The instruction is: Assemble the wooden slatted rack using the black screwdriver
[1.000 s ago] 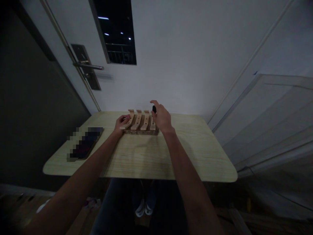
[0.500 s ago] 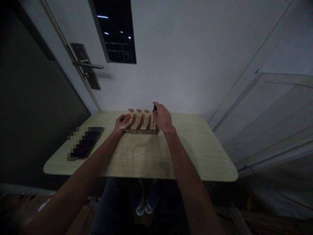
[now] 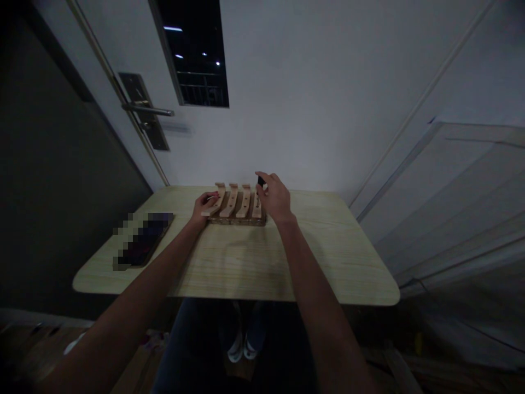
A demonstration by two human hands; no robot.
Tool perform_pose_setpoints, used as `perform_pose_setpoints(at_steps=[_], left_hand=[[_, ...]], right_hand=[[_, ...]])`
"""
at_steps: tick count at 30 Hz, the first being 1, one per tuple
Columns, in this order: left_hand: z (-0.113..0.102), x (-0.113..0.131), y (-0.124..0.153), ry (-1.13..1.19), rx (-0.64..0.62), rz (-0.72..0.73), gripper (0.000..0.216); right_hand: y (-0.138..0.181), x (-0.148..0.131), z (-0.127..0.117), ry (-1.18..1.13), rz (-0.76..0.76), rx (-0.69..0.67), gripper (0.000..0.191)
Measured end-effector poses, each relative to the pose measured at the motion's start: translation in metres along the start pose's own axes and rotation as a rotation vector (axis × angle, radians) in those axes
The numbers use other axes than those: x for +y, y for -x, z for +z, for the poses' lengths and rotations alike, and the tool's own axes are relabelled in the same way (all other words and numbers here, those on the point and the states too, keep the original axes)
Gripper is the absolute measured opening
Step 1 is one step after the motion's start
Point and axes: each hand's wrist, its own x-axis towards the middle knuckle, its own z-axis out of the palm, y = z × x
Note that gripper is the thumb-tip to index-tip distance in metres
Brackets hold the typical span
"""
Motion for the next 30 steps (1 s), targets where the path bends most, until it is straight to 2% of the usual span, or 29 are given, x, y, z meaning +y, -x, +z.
perform_pose_setpoints(at_steps=[3,6,11,15,19,25,30], left_hand=[[0.0,0.001,0.001,-0.006,-0.008,-0.007,0.036],[0.0,0.002,0.001,-0.009,-0.001,-0.008,0.037],[0.001,0.001,0.002,-0.003,0.003,-0.004,0.037],[0.0,0.001,0.002,0.001,0.005,-0.005,0.037],[0.0,0.0,0.001,-0.001,0.006,-0.011,0.037],[0.001,-0.002,0.0,0.001,-0.001,-0.011,0.038],[0.0,-0.002,-0.001,-0.004,0.001,-0.006,0.035]], right_hand=[[-0.001,0.001,0.002,-0.142,-0.04,0.01,0.038],[-0.003,0.002,0.004,-0.191,-0.052,0.008,0.037],[-0.006,-0.002,0.003,-0.084,-0.013,-0.008,0.026],[-0.007,-0.008,0.0,-0.01,-0.004,-0.028,0.028],[-0.006,-0.011,0.0,0.055,0.005,0.0,0.02],[-0.004,-0.006,0.001,0.048,0.01,0.048,0.028],[-0.006,-0.005,0.0,0.029,-0.002,0.014,0.027]])
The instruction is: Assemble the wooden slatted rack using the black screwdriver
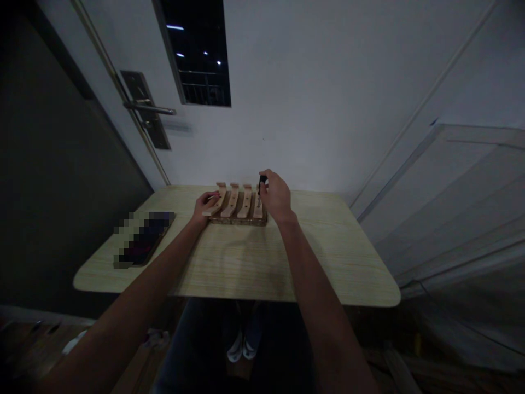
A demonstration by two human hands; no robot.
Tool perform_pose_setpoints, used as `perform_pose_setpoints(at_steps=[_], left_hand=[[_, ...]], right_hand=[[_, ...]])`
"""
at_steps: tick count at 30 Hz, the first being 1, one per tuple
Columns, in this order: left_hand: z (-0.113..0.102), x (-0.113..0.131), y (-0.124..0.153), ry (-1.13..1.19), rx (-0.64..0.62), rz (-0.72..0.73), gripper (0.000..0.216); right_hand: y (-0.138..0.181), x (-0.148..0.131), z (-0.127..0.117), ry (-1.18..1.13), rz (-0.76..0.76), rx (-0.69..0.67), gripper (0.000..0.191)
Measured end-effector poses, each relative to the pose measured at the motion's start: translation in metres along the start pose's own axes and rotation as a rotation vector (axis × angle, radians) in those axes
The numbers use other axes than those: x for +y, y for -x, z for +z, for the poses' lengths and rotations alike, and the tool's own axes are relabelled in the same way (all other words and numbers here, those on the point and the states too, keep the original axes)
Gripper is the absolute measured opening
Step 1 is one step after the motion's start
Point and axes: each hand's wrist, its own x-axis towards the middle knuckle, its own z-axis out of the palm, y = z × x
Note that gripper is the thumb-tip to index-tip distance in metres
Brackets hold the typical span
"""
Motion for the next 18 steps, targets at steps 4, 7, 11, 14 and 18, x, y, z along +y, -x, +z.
perform_pose_setpoints(at_steps=[4,7,11,14,18], left_hand=[[0.0,0.0,0.001,0.004,-0.001,0.005,0.035],[-0.001,0.0,0.001,0.006,-0.003,0.004,0.036],[-0.001,0.001,0.001,0.007,0.005,0.005,0.036],[-0.001,0.001,0.001,0.008,0.006,0.002,0.036],[0.0,0.001,0.002,0.017,0.004,0.006,0.036]], right_hand=[[-0.002,-0.004,-0.001,0.011,0.026,-0.015,0.027],[-0.001,-0.005,-0.002,-0.004,0.029,-0.023,0.026],[-0.001,-0.007,-0.004,0.01,0.052,-0.006,0.017],[0.0,-0.011,-0.006,0.087,0.104,0.013,0.013],[0.0,-0.016,-0.006,0.183,0.147,-0.012,0.013]])
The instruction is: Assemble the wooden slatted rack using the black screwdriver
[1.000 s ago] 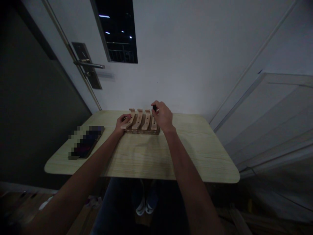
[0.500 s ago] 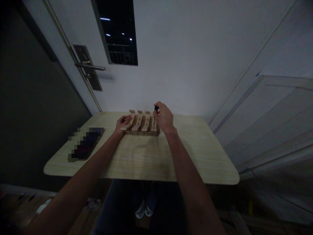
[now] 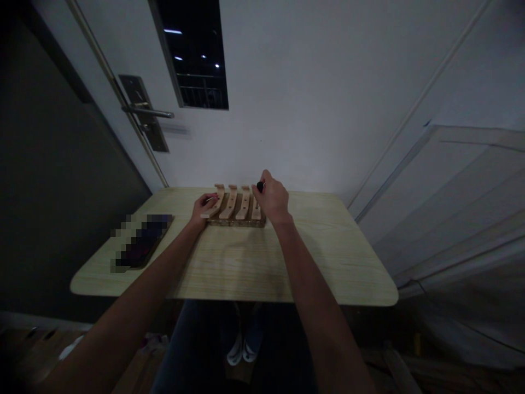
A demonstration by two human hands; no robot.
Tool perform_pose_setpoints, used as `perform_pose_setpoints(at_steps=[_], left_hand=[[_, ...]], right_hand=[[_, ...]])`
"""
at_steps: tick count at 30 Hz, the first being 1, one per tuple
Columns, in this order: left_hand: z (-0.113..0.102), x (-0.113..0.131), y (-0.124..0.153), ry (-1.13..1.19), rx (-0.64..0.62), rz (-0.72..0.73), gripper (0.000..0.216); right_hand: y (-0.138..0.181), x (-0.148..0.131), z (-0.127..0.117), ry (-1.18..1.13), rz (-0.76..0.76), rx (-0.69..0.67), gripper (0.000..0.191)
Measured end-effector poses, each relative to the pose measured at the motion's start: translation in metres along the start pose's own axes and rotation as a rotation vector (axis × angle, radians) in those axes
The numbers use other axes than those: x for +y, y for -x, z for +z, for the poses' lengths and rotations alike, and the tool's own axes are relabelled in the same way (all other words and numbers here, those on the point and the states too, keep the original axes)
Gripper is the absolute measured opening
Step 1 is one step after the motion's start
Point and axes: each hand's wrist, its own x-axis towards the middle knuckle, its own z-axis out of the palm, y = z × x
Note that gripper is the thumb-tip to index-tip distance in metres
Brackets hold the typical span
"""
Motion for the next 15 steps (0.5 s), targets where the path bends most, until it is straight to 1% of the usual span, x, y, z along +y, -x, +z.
perform_pose_setpoints(at_steps=[3,6,11,15], left_hand=[[0.0,0.0,0.001,0.0,-0.001,-0.001,0.035],[0.0,0.001,0.001,-0.004,0.0,-0.004,0.034],[0.001,0.0,-0.001,0.0,0.013,-0.007,0.035],[0.001,0.001,-0.001,0.006,0.011,-0.012,0.034]], right_hand=[[0.0,-0.001,0.001,0.048,-0.013,-0.056,0.013],[-0.001,-0.002,0.001,0.112,-0.031,-0.134,0.019],[-0.003,-0.007,-0.004,0.268,0.033,-0.236,0.032],[-0.004,-0.009,-0.009,0.297,0.066,-0.309,0.035]])
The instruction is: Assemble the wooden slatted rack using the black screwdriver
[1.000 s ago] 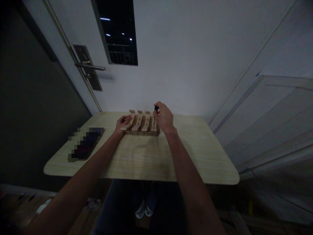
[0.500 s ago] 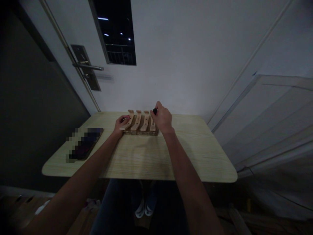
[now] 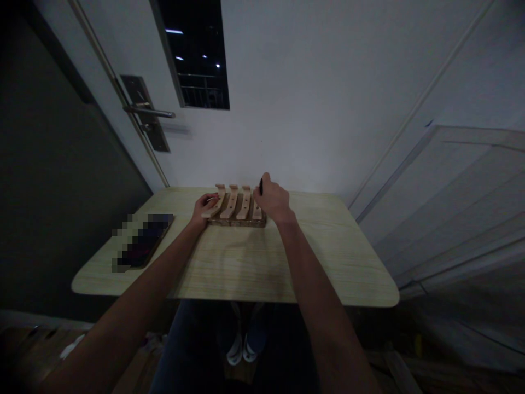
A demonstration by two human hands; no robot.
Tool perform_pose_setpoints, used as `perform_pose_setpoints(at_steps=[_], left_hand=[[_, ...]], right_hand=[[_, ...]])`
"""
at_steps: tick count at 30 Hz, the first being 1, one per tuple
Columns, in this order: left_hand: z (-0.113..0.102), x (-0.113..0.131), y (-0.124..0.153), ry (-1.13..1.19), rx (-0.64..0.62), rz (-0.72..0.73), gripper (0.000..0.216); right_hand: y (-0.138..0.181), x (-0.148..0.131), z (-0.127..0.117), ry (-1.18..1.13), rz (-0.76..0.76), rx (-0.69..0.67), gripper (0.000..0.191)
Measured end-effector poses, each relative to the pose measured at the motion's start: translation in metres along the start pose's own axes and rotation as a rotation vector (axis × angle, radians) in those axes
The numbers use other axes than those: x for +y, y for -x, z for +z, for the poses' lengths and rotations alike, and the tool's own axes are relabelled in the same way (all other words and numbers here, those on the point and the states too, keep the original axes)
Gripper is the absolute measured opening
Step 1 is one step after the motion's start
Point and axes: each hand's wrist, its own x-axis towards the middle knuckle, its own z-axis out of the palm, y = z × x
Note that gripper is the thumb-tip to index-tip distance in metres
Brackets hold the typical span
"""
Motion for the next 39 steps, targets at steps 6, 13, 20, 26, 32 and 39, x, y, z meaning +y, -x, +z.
perform_pose_setpoints(at_steps=[6,13,20,26,32,39], left_hand=[[0.0,0.0,0.002,0.005,-0.005,0.008,0.034],[-0.001,0.001,0.002,-0.003,-0.015,0.015,0.035],[0.0,-0.001,0.0,-0.014,-0.003,0.02,0.036],[0.0,-0.001,0.001,-0.021,-0.004,0.022,0.036],[-0.001,-0.001,0.001,-0.026,-0.008,0.014,0.034],[0.0,0.0,0.001,-0.035,-0.007,0.006,0.033]], right_hand=[[-0.005,0.002,-0.005,0.012,-0.014,-0.05,0.033],[-0.011,-0.001,-0.003,0.008,0.029,0.002,0.03],[-0.007,-0.009,0.005,-0.05,0.087,0.047,0.033],[-0.009,-0.005,0.02,-0.292,-0.005,0.107,0.031],[-0.011,0.006,0.033,-0.538,0.032,0.141,0.034],[0.003,0.017,0.047,-0.822,-0.024,0.076,0.028]])
